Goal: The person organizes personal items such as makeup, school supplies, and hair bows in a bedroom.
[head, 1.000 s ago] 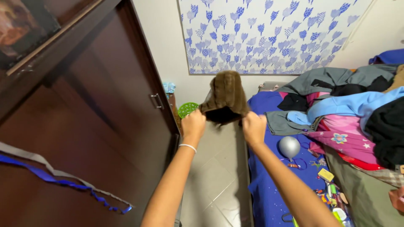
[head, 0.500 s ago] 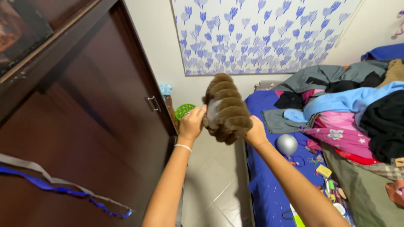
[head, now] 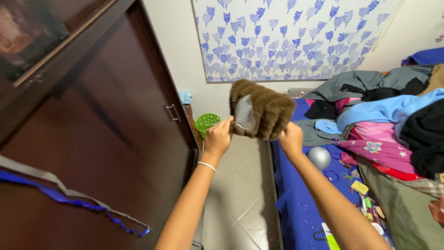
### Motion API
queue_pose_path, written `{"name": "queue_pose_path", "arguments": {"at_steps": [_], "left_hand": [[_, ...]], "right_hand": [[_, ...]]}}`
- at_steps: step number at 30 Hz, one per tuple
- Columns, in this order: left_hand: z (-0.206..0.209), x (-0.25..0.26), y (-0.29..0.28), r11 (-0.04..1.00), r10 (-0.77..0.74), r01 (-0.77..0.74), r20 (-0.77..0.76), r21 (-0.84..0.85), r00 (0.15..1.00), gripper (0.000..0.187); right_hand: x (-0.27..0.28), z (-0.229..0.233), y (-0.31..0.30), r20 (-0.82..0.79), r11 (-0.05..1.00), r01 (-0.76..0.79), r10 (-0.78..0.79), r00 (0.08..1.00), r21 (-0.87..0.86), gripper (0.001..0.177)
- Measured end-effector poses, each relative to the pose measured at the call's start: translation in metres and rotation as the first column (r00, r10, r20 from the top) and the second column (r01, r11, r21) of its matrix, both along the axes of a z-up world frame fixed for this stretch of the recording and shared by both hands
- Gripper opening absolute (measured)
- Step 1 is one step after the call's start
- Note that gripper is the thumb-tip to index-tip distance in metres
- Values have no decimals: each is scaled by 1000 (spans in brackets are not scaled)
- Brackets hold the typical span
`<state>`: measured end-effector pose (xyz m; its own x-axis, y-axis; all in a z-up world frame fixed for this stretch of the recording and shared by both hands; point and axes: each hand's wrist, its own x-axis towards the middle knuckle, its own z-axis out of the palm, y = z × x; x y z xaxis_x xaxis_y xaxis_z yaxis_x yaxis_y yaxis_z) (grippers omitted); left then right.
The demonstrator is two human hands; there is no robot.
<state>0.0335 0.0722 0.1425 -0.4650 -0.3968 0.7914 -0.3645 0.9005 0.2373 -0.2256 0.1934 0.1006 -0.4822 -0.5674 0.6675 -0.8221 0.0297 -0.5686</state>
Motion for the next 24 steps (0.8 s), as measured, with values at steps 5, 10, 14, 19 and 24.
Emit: {"name": "queue_pose_path", "arguments": {"at_steps": [5,10,14,19,24], "left_hand": [[-6,-8,10,989,-32,37,-36,145,999,37],[-25,-57,31,965,-125,133,-48,226,991,32],[-44,-115,75,895,-233,226,-28,384,972,28],[-69,-206,163,797,-491,457,-17,395,871,27],[-114,-299,275,805,-586,438,423,400,691,31]], "right_hand": [[26,4,20,207,995,-97,88,974,35,14],[-5,-30,63,184,991,16,-40,982,129,13],[-32,-38,138,295,965,95,-167,941,243,20],[-70,-75,267,243,900,304,-385,890,313,21],[-73,-97,392,399,810,485,-585,706,330,30]]}}
